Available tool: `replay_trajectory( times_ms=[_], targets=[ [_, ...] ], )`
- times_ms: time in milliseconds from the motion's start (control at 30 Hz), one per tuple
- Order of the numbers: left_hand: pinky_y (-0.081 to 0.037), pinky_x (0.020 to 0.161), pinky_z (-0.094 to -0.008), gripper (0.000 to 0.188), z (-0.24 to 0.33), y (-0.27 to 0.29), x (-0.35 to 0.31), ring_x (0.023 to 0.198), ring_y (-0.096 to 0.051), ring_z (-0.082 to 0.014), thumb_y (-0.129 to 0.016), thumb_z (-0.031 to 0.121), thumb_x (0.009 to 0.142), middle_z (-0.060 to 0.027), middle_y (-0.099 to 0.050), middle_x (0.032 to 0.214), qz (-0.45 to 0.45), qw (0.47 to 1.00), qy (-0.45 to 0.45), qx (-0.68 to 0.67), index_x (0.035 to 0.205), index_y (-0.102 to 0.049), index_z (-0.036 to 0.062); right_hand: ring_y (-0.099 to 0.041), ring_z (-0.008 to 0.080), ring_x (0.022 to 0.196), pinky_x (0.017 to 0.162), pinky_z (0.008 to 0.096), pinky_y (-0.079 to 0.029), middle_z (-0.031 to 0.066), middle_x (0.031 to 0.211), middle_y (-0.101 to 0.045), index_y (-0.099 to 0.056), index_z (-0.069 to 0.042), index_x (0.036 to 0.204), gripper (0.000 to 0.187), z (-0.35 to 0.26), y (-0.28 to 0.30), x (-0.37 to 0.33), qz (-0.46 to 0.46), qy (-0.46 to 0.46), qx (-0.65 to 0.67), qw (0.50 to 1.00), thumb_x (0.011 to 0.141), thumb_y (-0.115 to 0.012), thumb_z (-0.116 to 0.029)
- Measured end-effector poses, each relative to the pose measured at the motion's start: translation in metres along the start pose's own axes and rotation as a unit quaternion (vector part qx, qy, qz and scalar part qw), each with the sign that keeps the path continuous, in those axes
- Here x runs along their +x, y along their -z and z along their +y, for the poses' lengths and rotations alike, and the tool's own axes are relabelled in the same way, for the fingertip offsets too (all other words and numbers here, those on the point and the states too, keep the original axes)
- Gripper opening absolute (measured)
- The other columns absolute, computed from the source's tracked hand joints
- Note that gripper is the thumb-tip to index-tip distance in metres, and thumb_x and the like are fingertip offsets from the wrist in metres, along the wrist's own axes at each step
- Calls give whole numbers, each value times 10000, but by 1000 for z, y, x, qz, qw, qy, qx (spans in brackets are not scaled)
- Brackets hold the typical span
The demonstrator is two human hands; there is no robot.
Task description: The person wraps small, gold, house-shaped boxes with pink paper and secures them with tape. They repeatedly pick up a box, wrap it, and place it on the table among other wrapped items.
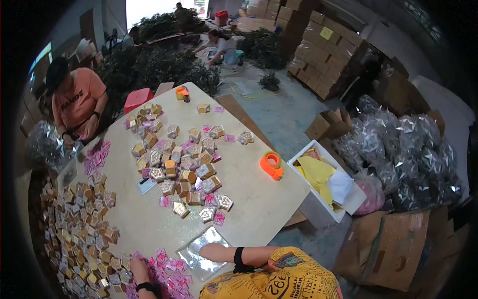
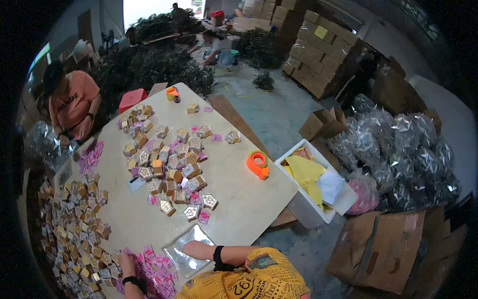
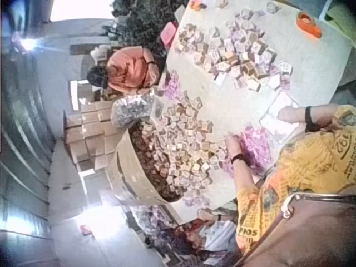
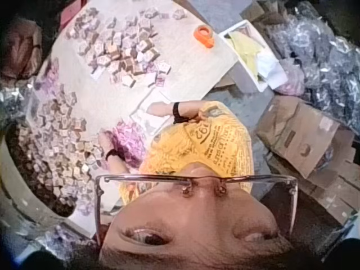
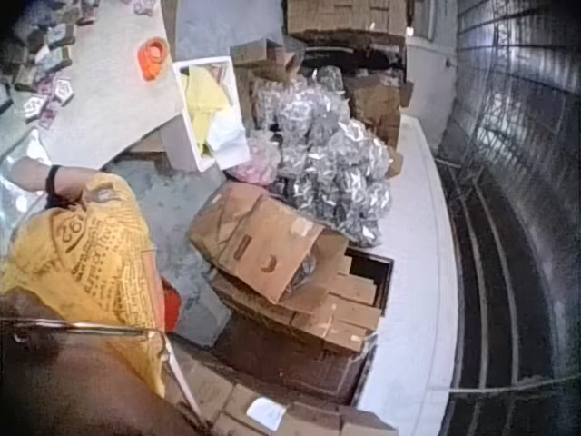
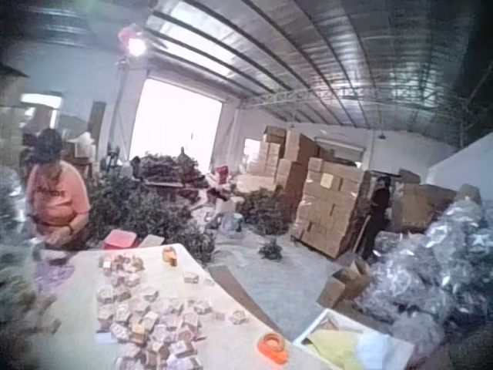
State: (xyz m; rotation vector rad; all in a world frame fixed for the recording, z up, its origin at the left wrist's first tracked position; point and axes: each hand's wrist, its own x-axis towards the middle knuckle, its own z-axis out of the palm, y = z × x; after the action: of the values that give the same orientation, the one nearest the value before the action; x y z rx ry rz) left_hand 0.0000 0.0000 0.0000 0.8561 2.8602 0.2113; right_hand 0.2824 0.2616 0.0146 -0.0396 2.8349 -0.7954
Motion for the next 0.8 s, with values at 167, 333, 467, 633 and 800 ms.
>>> replay_trajectory(
  times_ms=[167,333,467,633,800],
  targets=[
    [-452,653,-481,171,81,32,-38,752,-584,-410,-641,128,813,-217,-604,760,101,992,-31,-70,783,-638,-40,-646,358,797,680,449,-537,174,854,-611,-608,-11,819,96,14,-4,-33,23,-1,-21,1000,784,-542,-71],
    [-369,537,-362,316,108,79,-42,546,-434,-179,-651,212,855,-130,-518,584,89,948,31,-304,760,-583,-82,-642,390,805,688,452,-534,220,881,-614,-623,58,846,147,8,11,-22,42,-35,10,998,790,-536,-45],
    [-395,548,-342,321,86,81,-28,563,-481,-158,-644,218,860,-114,-535,586,71,963,0,-259,756,-597,-82,-638,391,824,710,452,-529,228,882,-612,-623,58,840,142,9,22,-21,44,-10,-6,999,782,-537,-39],
    [-410,542,-309,327,79,96,-28,566,-523,-128,-666,233,856,-83,-583,601,25,943,-32,-330,743,-616,-70,-623,390,845,716,455,-513,229,895,-598,-608,56,790,106,13,19,-20,82,5,29,996,761,-529,-6],
    [-366,504,-248,304,96,120,-34,578,-512,-77,-642,226,895,-24,-604,630,61,896,11,-439,711,-638,-16,-624,398,774,677,465,-502,214,819,-619,-625,33,773,106,10,22,-19,154,20,53,986,750,-554,-43]
  ],
)
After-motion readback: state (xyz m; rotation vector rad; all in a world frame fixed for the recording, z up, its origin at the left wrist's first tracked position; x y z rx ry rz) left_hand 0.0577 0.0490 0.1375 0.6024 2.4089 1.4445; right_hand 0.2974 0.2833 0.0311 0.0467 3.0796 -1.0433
